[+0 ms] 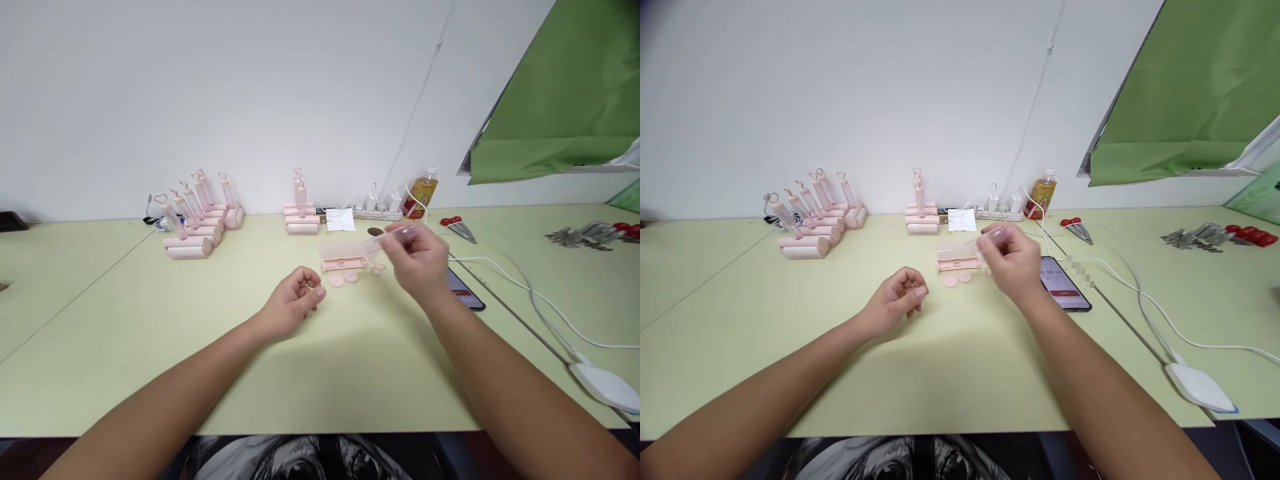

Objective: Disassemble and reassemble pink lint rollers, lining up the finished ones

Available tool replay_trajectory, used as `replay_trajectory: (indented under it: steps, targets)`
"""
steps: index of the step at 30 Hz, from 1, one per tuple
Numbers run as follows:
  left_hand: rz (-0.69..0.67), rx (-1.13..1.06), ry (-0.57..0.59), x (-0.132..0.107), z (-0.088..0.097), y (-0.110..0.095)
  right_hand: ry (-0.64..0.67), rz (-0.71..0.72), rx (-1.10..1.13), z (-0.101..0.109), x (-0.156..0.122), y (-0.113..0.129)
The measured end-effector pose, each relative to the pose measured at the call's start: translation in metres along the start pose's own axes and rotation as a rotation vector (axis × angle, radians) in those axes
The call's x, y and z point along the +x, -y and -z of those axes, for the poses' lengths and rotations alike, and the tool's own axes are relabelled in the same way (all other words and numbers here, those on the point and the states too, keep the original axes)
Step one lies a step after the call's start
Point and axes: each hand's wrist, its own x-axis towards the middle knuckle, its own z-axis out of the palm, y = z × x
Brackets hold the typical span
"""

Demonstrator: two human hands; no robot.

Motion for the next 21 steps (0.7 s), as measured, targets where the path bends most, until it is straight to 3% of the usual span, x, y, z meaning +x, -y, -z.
replay_trajectory:
  steps: [2, 4, 8, 12, 21]
  targets:
    - [0.026, 0.011, -0.027, 0.002, 0.006, 0.002, -0.166, -0.029, -0.211, 0.011, 0.015, -0.012]
    - [0.054, 0.042, -0.043, 0.004, 0.009, 0.004, -0.192, -0.074, -0.384, 0.019, 0.028, -0.027]
    - [0.06, 0.1, -0.023, 0.005, 0.011, 0.006, 0.063, -0.236, -0.568, 0.019, 0.038, -0.053]
    - [0.078, 0.156, 0.027, 0.004, 0.011, 0.007, 0.271, -0.331, -0.632, 0.009, 0.035, -0.065]
    - [0.09, 0.32, -0.003, 0.006, 0.013, 0.01, 0.327, -0.347, -0.608, 0.002, 0.031, -0.069]
